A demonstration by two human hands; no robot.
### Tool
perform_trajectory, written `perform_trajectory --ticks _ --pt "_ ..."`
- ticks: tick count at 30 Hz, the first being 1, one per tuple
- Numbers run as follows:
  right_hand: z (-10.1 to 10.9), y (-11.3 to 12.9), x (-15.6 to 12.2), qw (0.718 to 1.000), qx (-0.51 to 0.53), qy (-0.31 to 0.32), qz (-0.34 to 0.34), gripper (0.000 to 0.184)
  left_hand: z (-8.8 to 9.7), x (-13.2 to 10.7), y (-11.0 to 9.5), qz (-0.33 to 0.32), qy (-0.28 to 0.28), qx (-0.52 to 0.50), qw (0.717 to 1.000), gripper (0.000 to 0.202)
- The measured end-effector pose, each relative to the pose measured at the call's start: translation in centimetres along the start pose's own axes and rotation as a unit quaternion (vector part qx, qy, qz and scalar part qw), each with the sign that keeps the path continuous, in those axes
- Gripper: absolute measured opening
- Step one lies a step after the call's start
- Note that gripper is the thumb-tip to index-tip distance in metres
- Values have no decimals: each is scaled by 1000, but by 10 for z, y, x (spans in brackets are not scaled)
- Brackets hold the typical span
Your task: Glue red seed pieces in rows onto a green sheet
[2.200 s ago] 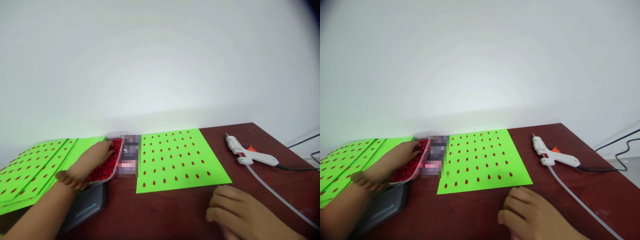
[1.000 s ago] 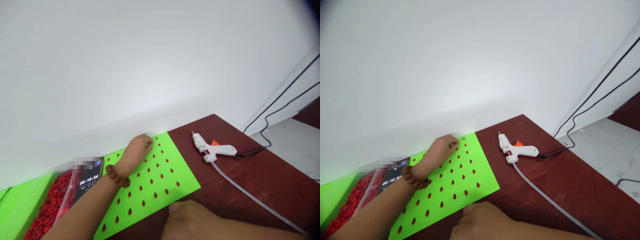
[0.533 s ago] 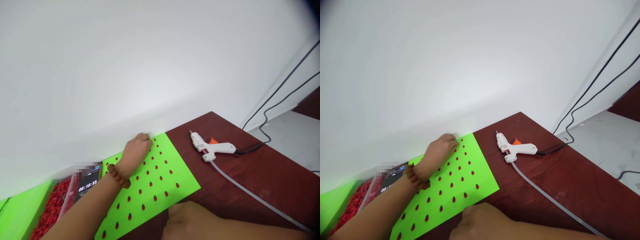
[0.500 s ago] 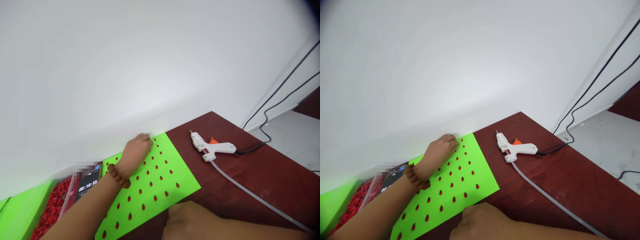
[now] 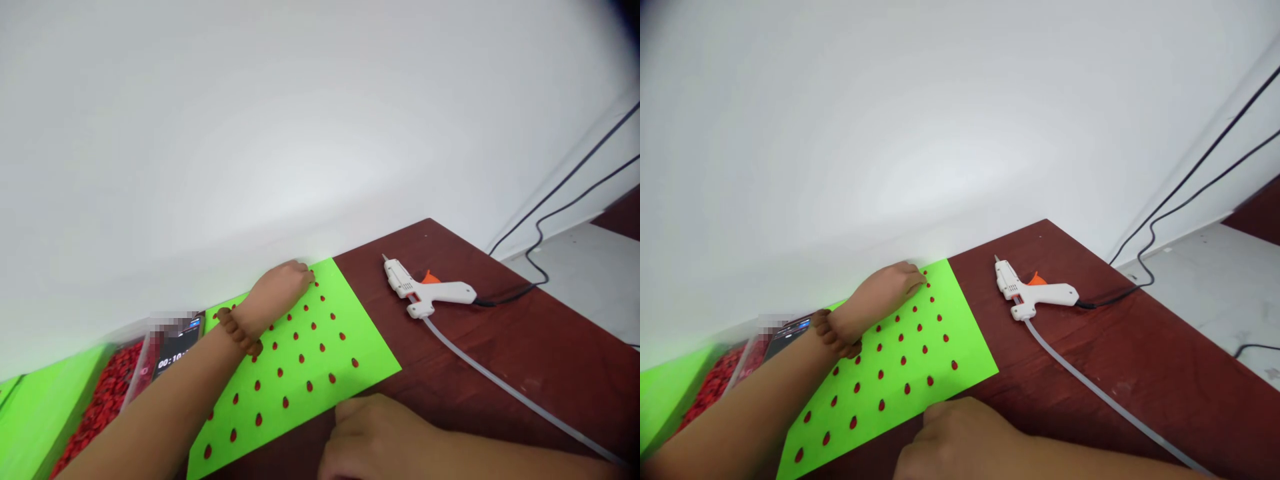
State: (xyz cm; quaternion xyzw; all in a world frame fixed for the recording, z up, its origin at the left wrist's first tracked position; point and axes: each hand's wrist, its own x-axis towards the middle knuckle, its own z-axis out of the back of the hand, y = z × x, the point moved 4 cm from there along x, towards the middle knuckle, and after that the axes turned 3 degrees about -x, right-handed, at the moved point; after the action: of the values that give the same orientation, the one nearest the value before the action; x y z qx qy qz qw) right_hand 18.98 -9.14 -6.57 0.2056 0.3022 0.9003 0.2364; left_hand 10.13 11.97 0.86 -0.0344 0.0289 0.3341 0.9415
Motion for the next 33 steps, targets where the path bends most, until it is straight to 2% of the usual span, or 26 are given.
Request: perform_trajectory --ticks 9,16,25,33 --pt "8 5 2 999 43 20 -9 10 -1 22 -10 100 -64 -19 993 27" --pt "16 9 1 998 59 28 -5 12 0 26 -15 159 -53 -5 986 26" --pt "21 11 3 998 55 38 -2 12 0 30 -19 192 -57 21 979 24" --pt "15 9 6 998 38 41 7 13 -4 38 -17 193 -71 14 978 26"
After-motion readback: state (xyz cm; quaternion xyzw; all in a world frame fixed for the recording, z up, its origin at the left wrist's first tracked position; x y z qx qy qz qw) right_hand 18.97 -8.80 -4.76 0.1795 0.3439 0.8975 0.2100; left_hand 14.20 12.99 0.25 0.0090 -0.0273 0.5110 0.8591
